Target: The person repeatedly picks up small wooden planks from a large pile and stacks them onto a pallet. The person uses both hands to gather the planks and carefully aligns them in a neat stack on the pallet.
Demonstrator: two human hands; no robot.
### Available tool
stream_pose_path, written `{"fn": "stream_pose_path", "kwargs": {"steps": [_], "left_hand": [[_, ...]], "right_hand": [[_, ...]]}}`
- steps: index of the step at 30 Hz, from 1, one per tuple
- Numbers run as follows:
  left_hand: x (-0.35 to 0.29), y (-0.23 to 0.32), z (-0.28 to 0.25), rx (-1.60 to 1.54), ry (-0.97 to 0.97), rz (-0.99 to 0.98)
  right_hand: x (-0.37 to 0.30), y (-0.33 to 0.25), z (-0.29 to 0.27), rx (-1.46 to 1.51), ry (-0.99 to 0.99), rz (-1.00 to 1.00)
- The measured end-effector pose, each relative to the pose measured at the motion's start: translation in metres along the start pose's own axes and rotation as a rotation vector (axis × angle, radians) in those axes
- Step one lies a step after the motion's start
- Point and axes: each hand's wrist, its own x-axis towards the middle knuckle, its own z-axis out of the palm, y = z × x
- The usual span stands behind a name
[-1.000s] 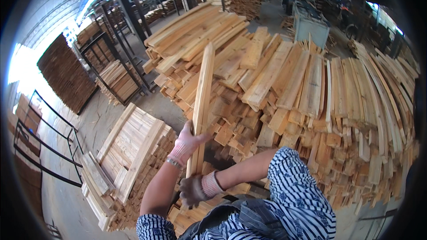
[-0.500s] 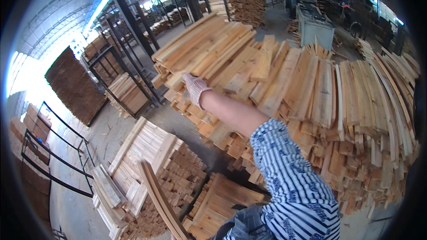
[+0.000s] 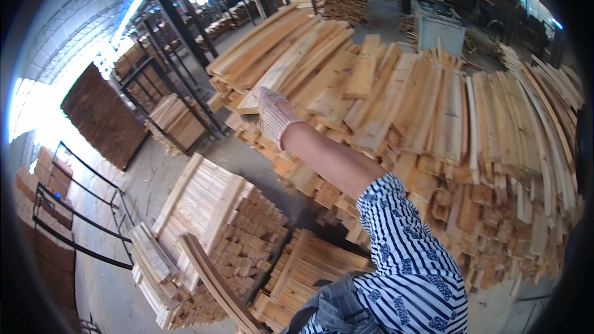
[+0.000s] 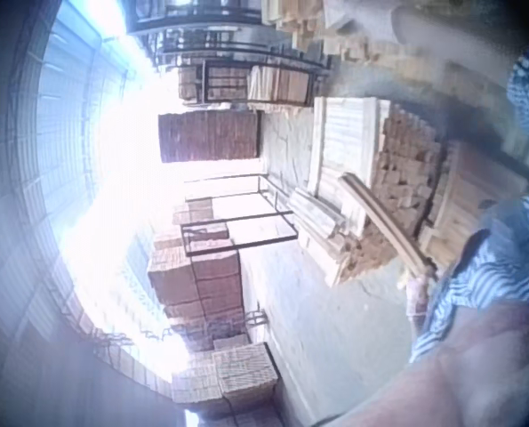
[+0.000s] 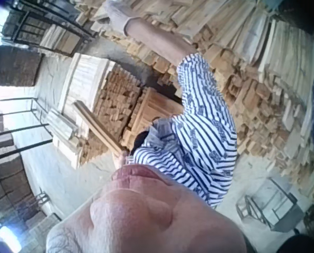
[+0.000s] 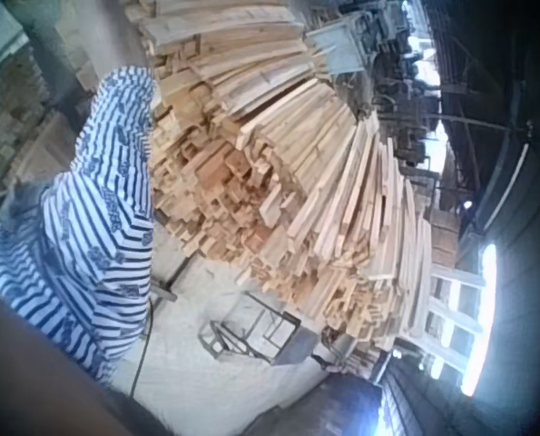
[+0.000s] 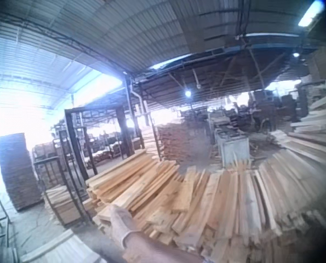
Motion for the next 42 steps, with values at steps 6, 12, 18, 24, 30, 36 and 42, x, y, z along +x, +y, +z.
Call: {"fn": "stream_pose_path", "kwargs": {"steps": [6,12,18,24,30,36,42], "left_hand": [[0.057,0.055,0.053,-0.137,-0.236,0.075],[0.066,0.066,0.071,-0.143,-0.385,0.135],[0.023,0.072,0.069,-0.126,-0.356,0.138],[-0.032,0.078,0.06,-0.048,-0.222,0.099],[-0.015,0.037,0.0,-0.15,-0.158,0.116],[0.023,0.071,-0.017,-0.273,-0.263,0.239],[0.045,0.09,-0.047,-0.189,-0.329,0.408]], "right_hand": [[-0.041,0.009,-0.099,-0.268,0.156,0.202],[-0.027,0.032,-0.113,-0.081,0.303,0.245],[0.016,0.08,-0.085,-0.07,0.482,0.023],[0.012,0.101,-0.106,0.153,0.323,-0.112],[-0.104,0.033,-0.086,0.482,0.137,0.14],[-0.213,0.033,-0.143,0.464,-0.092,0.139],[-0.331,0.051,-0.134,-0.276,-0.091,0.104]]}}
